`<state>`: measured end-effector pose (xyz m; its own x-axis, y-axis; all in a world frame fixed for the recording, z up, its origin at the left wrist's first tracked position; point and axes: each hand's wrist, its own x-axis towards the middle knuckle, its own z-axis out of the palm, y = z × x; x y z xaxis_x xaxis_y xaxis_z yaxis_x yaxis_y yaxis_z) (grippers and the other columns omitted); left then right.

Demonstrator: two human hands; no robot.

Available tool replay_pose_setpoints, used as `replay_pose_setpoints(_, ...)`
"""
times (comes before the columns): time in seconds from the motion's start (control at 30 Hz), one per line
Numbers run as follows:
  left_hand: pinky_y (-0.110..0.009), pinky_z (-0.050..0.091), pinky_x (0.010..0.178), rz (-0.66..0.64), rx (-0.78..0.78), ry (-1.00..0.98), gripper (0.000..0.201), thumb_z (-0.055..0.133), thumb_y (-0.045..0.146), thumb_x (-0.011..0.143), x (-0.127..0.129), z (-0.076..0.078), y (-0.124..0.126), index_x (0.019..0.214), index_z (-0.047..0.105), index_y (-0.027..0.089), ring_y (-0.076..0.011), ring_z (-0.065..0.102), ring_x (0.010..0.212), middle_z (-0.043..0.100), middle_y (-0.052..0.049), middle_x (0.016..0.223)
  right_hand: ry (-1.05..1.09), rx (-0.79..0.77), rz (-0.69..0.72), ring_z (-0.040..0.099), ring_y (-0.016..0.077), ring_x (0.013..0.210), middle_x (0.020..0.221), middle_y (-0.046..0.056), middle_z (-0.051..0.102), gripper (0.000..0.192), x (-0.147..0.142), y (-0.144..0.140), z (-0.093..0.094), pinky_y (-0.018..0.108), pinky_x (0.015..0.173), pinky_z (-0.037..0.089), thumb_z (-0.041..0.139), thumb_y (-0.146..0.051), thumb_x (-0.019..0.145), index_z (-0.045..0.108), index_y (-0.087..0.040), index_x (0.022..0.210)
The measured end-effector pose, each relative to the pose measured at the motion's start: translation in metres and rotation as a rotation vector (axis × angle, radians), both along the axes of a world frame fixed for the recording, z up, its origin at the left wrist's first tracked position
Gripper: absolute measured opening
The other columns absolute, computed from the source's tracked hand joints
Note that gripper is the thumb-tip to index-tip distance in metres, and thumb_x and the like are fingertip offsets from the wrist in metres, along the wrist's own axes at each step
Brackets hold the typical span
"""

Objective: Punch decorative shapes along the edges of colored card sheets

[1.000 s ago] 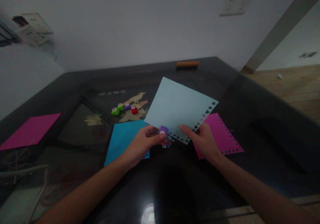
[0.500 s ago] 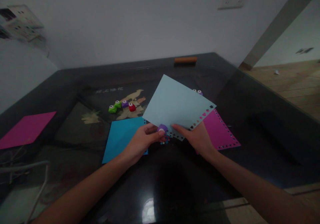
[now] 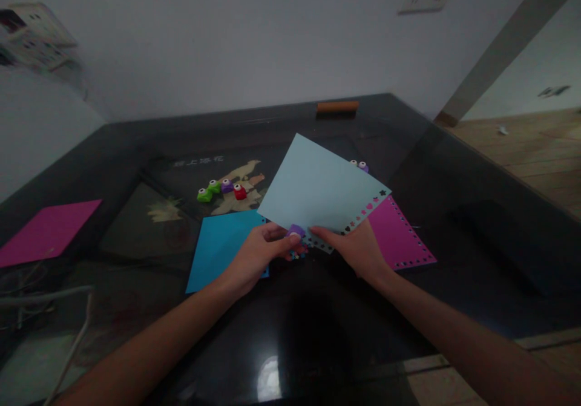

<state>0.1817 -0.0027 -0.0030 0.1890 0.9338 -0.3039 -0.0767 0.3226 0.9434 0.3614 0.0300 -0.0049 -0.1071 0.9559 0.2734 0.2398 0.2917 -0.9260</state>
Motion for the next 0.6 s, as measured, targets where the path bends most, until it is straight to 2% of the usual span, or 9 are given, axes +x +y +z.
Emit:
replay_pose_setpoints(0.37, -0.027, 0.046, 0.072, 0.009, -0.004, -0.030, 0.027, 0.072, 0.036, 0.072, 0.0015, -0.0014, 0.0002, 0.090, 0.068, 0.017, -0.0175, 0.062, 0.081, 0.072, -0.006, 0.092, 0.003, 0.000, -0.001, 0.063, 0.0271, 0.102, 0.100, 0.006, 0.071, 0.039, -0.0005, -0.0017, 0.0014, 0.047, 0.093, 0.048, 0.071, -0.028, 0.067, 0.065, -0.025, 0.106)
replay_pose_setpoints(0.6, -0.029, 0.045, 0.071, 0.040, 0.003, 0.007, 0.025, 0.072, 0.036, 0.070, 0.0030, 0.0016, -0.0008, 0.085, 0.069, 0.016, -0.0190, 0.063, 0.079, 0.072, -0.007, 0.089, -0.014, -0.010, 0.011, 0.064, 0.0273, 0.100, 0.096, 0.004, 0.072, 0.036, -0.0001, -0.0025, 0.0015, 0.049, 0.091, 0.049, 0.071, -0.029, 0.068, 0.066, -0.026, 0.104)
